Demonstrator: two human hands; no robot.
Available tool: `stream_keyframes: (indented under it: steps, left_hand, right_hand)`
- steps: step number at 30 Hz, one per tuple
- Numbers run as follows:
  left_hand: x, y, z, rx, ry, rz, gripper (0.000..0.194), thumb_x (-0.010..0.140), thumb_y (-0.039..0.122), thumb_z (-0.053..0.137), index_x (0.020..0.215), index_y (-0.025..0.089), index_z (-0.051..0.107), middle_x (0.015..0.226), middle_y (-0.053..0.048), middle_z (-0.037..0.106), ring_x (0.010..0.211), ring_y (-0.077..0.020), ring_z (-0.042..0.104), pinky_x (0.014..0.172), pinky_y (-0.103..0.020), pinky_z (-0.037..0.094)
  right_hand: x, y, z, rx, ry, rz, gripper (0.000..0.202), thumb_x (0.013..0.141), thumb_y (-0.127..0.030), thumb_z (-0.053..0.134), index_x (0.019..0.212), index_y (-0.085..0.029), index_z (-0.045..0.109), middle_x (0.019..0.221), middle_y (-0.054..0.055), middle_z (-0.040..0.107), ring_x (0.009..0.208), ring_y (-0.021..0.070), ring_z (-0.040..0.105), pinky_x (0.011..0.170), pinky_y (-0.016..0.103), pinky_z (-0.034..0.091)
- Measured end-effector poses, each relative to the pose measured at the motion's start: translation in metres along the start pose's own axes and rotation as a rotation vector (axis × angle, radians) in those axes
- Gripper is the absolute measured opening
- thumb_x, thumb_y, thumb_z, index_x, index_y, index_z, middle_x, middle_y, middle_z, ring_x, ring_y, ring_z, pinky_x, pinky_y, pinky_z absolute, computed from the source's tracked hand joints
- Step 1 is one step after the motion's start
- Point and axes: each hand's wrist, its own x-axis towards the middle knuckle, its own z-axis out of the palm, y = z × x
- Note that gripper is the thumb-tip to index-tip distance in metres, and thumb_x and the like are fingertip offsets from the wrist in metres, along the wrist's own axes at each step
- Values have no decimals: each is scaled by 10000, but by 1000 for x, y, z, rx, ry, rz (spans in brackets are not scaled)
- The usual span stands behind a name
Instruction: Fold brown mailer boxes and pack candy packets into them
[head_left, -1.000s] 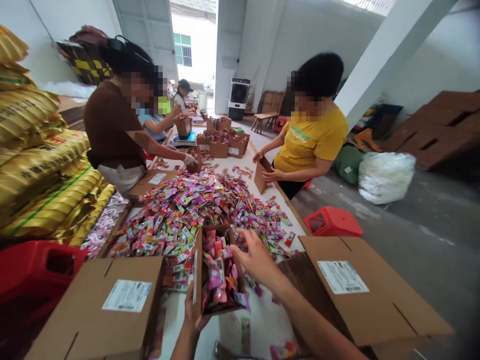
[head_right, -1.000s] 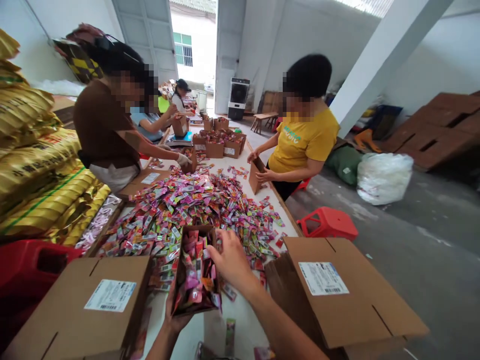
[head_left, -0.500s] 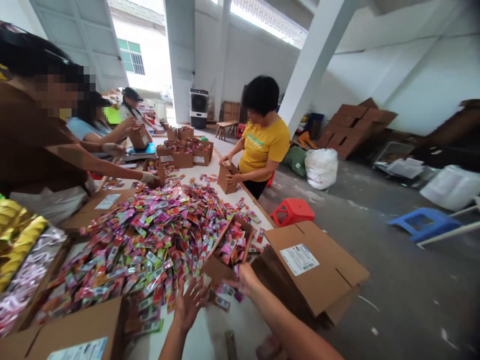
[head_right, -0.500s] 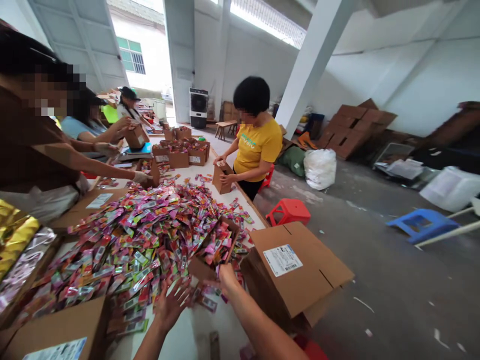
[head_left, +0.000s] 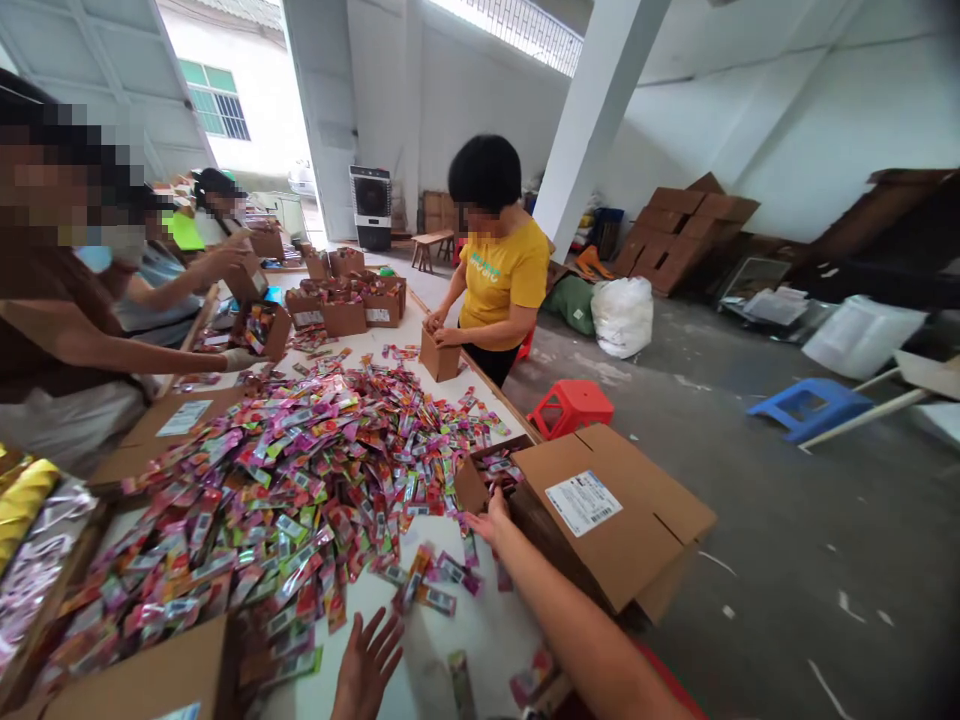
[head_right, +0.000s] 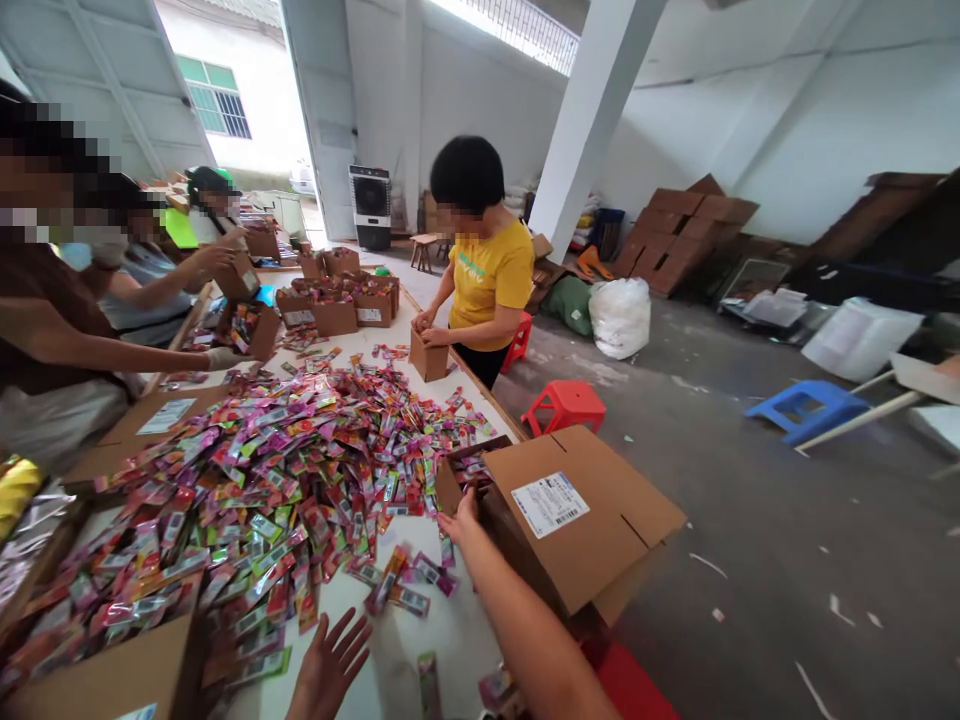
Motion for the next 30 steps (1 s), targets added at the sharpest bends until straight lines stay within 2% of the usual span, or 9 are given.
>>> stream_keyframes:
  steps: [4, 7, 9, 12, 14, 18, 20, 25, 30]
  left_hand:
    - [-5, -2, 10, 38, -4, -14, 549, 905, 441, 437, 1369, 148, 439, 1434, -164, 467, 1271, -306, 487, 816, -348, 506]
    - [-10, -7, 20, 116, -22, -13, 498, 908, 415, 449, 1328, 150, 480, 1373, -158, 531, 1161, -283, 585, 830, -346, 493]
    - [-13, -12, 28, 197, -34, 4, 456, 898, 408, 477, 1277, 159, 522, 1297, -145, 592, 1069, -260, 635, 838, -342, 482]
    - [-22, -18, 50, 355, -70, 26, 385, 903, 410, 465, 1186, 174, 578, 1209, -122, 641, 978, -229, 659, 817, -330, 470]
    - [-33, -22, 76, 457, -145, 52, 369, 908, 405, 455, 1160, 169, 585, 1173, -125, 653, 935, -213, 661, 792, -315, 461]
    - [-60, -31, 149, 578, -425, 135, 439, 822, 466, 589, 1126, 150, 594, 1103, -139, 677, 892, -211, 660, 766, -302, 457]
    - [-70, -38, 187, 596, -528, 151, 517, 760, 504, 653, 1131, 152, 576, 1068, -142, 687, 855, -210, 667, 753, -308, 462]
    - [-76, -70, 252, 694, -619, 165, 620, 661, 633, 674, 1047, 165, 542, 904, -104, 683, 652, -166, 639, 574, -273, 423]
    - [-73, -104, 291, 735, -564, 335, 470, 577, 565, 748, 695, 197, 480, 602, -3, 554, 455, -123, 486, 471, -283, 345]
  right_hand:
    - [-71, -3, -7, -67, 11, -35, 490, 925, -468, 318, 1153, -99, 545, 1092, 180, 619, 825, 196, 679, 806, 363, 544]
    - [-129, -36, -46, -401, -52, -579, 347, 900, -433, 454, 1066, -201, 652, 1109, 101, 648, 1034, 217, 620, 959, 377, 471]
    - [-148, -58, -84, -645, 110, -758, 367, 877, -447, 505, 1127, -220, 650, 1233, 107, 603, 1199, 252, 526, 1074, 434, 364]
    - [-146, -62, -133, -940, 297, -491, 846, 614, -426, 783, 1347, -109, 502, 1452, 218, 389, 1390, 383, 277, 1142, 547, 200]
    - [-138, -48, -147, -985, 188, -324, 982, 531, -386, 826, 1385, -77, 453, 1496, 242, 296, 1417, 398, 200, 1148, 559, 173]
    - [-143, -29, -132, -687, -201, -336, 756, 720, -499, 661, 1354, -119, 501, 1412, 189, 460, 1307, 302, 447, 1097, 459, 343]
    - [-147, -38, -125, -556, -255, -380, 638, 770, -512, 602, 1278, -127, 573, 1282, 167, 591, 1149, 276, 582, 995, 421, 448]
    - [-112, -73, -180, -565, 225, -604, 489, 807, -518, 500, 1060, -136, 671, 1056, 134, 695, 934, 245, 655, 867, 378, 499]
    - [-34, -58, -286, -774, 657, -373, 531, 721, -451, 509, 1056, -59, 638, 1167, 251, 626, 1130, 341, 584, 979, 451, 437]
